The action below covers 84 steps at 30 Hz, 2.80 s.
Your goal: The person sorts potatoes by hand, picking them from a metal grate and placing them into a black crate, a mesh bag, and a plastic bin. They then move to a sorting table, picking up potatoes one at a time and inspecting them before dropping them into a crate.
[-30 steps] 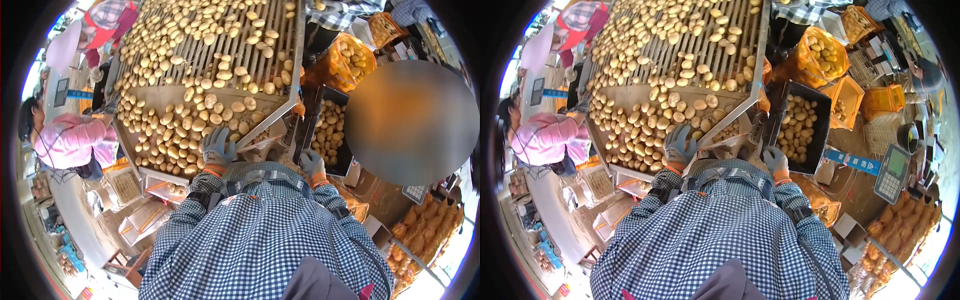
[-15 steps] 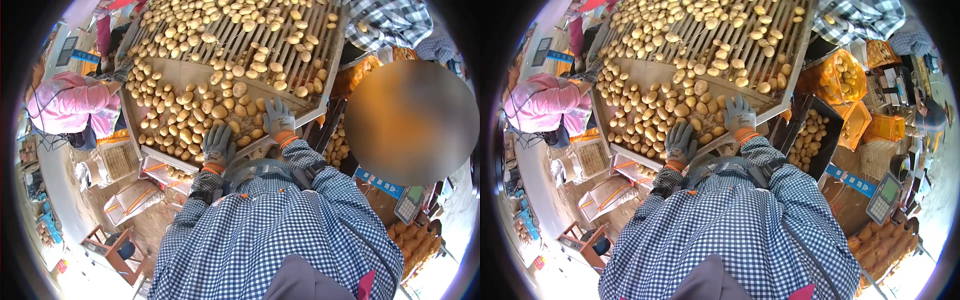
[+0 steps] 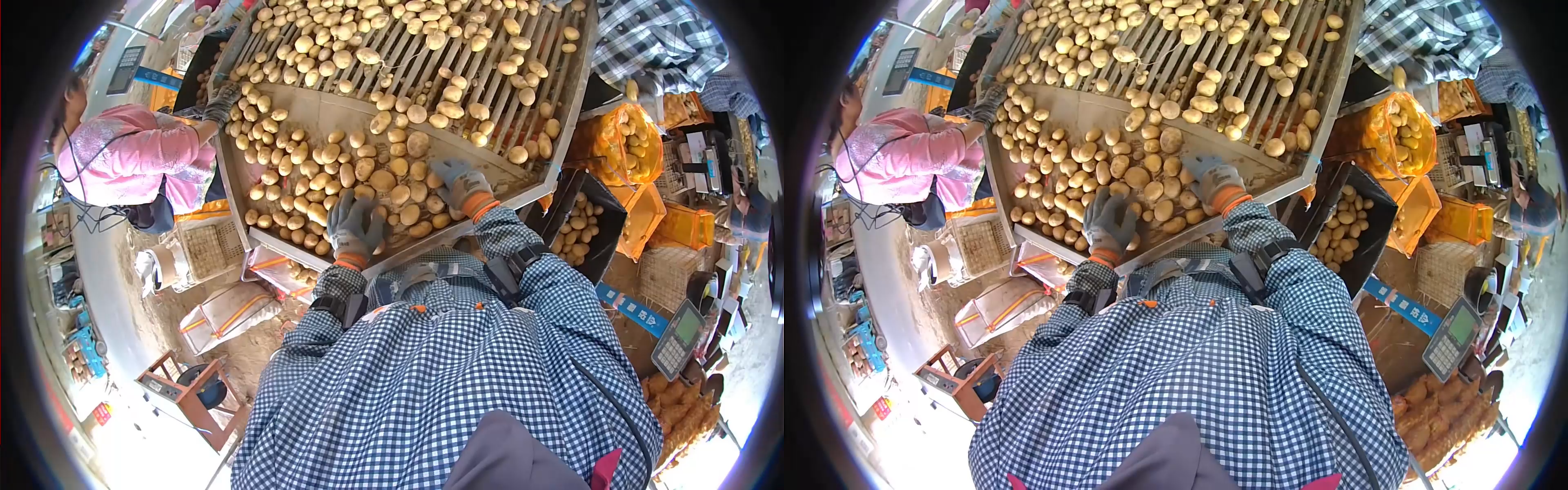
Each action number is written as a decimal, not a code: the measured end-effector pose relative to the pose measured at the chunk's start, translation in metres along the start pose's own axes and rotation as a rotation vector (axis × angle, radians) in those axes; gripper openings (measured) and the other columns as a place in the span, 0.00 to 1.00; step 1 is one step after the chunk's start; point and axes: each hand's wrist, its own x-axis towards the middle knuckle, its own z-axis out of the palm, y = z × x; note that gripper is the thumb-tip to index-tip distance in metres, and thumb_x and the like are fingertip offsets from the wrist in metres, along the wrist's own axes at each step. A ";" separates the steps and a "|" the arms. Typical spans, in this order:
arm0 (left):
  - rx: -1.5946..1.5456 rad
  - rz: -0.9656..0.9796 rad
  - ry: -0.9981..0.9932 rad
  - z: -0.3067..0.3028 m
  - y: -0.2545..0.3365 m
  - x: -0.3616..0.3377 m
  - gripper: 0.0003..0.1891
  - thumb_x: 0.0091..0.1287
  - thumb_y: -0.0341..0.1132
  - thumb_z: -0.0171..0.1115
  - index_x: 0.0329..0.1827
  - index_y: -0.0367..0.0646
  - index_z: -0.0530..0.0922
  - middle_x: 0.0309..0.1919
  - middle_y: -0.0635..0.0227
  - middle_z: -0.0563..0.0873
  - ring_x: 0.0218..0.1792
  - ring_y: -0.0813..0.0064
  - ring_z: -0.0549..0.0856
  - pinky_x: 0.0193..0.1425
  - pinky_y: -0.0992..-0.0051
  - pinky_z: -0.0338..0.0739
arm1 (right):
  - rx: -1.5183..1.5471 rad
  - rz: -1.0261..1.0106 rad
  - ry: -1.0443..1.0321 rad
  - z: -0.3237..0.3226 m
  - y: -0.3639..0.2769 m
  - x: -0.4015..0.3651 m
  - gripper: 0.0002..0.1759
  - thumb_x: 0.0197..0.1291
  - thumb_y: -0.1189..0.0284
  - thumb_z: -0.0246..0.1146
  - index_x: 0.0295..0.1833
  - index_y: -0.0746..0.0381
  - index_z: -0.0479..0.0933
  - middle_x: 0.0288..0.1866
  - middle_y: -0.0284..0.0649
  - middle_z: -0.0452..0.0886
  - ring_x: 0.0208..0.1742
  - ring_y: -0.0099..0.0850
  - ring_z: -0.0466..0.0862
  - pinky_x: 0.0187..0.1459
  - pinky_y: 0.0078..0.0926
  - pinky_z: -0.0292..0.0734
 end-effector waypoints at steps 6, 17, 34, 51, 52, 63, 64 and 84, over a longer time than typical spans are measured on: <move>-0.143 0.219 -0.018 0.022 0.062 0.075 0.20 0.61 0.41 0.67 0.57 0.50 0.81 0.63 0.56 0.80 0.63 0.53 0.79 0.68 0.56 0.71 | 1.106 0.049 0.193 0.002 0.039 -0.041 0.28 0.62 0.63 0.67 0.66 0.61 0.75 0.58 0.42 0.83 0.54 0.34 0.83 0.56 0.32 0.79; 0.426 0.341 0.083 0.144 0.059 0.142 0.22 0.67 0.46 0.62 0.61 0.48 0.79 0.51 0.53 0.86 0.51 0.50 0.85 0.54 0.60 0.81 | 2.185 0.199 0.147 0.046 0.069 -0.195 0.27 0.68 0.58 0.64 0.62 0.67 0.73 0.58 0.48 0.81 0.53 0.38 0.84 0.49 0.34 0.81; -0.729 0.635 -0.793 0.072 0.244 -0.035 0.30 0.60 0.36 0.68 0.67 0.43 0.74 0.56 0.53 0.83 0.58 0.56 0.83 0.64 0.63 0.77 | 2.478 0.283 0.512 0.098 0.112 -0.280 0.30 0.61 0.50 0.67 0.60 0.58 0.75 0.58 0.40 0.81 0.54 0.34 0.81 0.44 0.33 0.81; -0.674 0.234 -0.170 0.054 0.162 0.003 0.14 0.72 0.26 0.59 0.59 0.42 0.81 0.51 0.64 0.87 0.51 0.73 0.85 0.56 0.74 0.79 | 1.290 1.544 0.592 0.165 0.255 -0.356 0.29 0.62 0.62 0.70 0.69 0.48 0.72 0.51 0.37 0.82 0.49 0.39 0.81 0.45 0.36 0.80; -0.648 0.207 -0.027 0.060 0.133 0.011 0.14 0.71 0.27 0.61 0.58 0.43 0.81 0.50 0.63 0.88 0.50 0.70 0.86 0.53 0.71 0.80 | 1.304 1.526 0.571 0.169 0.250 -0.344 0.29 0.62 0.62 0.70 0.69 0.48 0.72 0.51 0.37 0.82 0.49 0.39 0.81 0.45 0.36 0.80; -0.532 -0.222 0.425 0.080 -0.024 0.034 0.14 0.69 0.29 0.61 0.56 0.38 0.82 0.45 0.61 0.88 0.43 0.70 0.85 0.49 0.70 0.80 | 1.476 0.962 0.563 0.128 0.203 -0.279 0.25 0.65 0.59 0.67 0.63 0.61 0.78 0.51 0.33 0.84 0.46 0.24 0.84 0.39 0.23 0.80; -0.498 -0.233 0.447 0.075 -0.011 0.033 0.13 0.70 0.29 0.61 0.56 0.39 0.82 0.45 0.60 0.89 0.43 0.69 0.86 0.49 0.70 0.80 | 1.481 0.938 0.549 0.125 0.201 -0.278 0.25 0.65 0.59 0.67 0.63 0.61 0.78 0.51 0.33 0.84 0.46 0.24 0.84 0.39 0.23 0.80; -0.581 -0.421 -0.591 0.003 -0.022 0.078 0.23 0.64 0.40 0.65 0.62 0.47 0.77 0.45 0.62 0.85 0.43 0.70 0.85 0.42 0.71 0.80 | 1.037 0.369 0.558 0.024 0.104 -0.127 0.20 0.64 0.65 0.65 0.56 0.67 0.82 0.44 0.42 0.87 0.45 0.26 0.85 0.50 0.24 0.79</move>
